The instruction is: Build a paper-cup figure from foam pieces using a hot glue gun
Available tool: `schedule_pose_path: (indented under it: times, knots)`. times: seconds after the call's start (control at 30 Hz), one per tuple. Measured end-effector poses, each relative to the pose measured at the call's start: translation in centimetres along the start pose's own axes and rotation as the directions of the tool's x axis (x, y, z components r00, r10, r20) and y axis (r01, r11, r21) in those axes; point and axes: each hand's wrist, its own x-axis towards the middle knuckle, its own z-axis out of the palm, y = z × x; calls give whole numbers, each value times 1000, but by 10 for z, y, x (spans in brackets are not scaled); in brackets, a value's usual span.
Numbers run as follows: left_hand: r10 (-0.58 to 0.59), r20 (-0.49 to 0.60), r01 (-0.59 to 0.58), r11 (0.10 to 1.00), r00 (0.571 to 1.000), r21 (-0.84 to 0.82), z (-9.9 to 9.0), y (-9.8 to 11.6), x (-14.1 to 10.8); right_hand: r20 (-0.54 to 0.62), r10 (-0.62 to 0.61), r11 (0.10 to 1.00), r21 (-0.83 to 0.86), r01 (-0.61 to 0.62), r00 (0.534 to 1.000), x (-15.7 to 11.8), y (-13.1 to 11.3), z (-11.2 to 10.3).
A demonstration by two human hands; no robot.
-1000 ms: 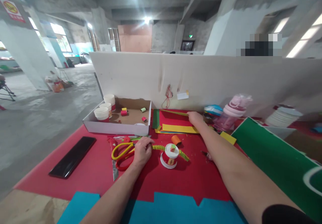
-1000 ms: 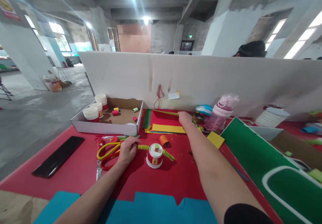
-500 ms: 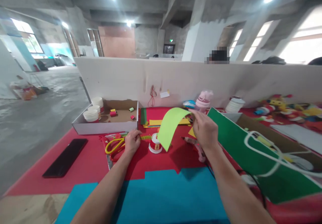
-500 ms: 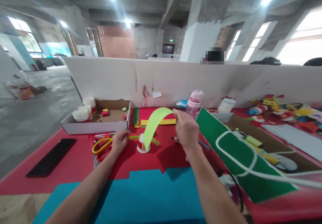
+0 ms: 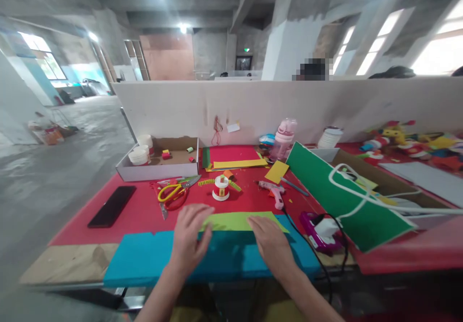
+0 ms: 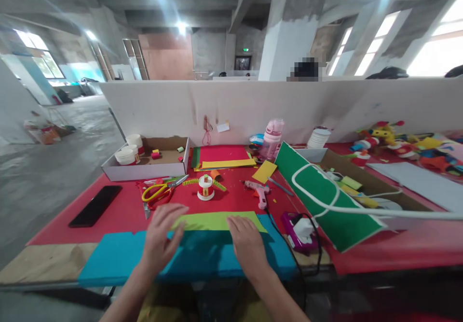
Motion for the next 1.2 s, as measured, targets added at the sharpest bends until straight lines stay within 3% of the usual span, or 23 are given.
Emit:
schedule_pose_path:
  times: [0.1,0.17,0.33,0.5,0.67,0.8,1.0,1.2]
  knots:
    - [81,296,-115,988,952,100,18,20,-25,40,-11,998,63,8,999,-8,-17,6]
    - [60,388,-122,983,920,139,32,21,-36,56,-19,994,110,13,998,-10,-27,8]
    - [-58,468,-66,968,882,243,48,6,-45,95,-46,985,170,30,994,-8,-40,14]
    - [-114,538,-33,966,835,256,35,-14,-49,234,-10,984,177,-33,972,-4,-14,15]
    - [-126,535,-23,964,835,264,14,-40,-59,307,-9,954,287,-84,952,-9,33,16]
    - [-168,513,45,969,842,243,-6,-67,-67,263,-28,899,428,-90,964,-13,56,19]
    - [-188,433,206,978,881,5,-29,-105,-69,230,81,801,564,-201,970,-4,58,15]
    - [-238,398,298,950,886,-96,-31,-108,-65,254,214,752,573,-325,943,1,57,21]
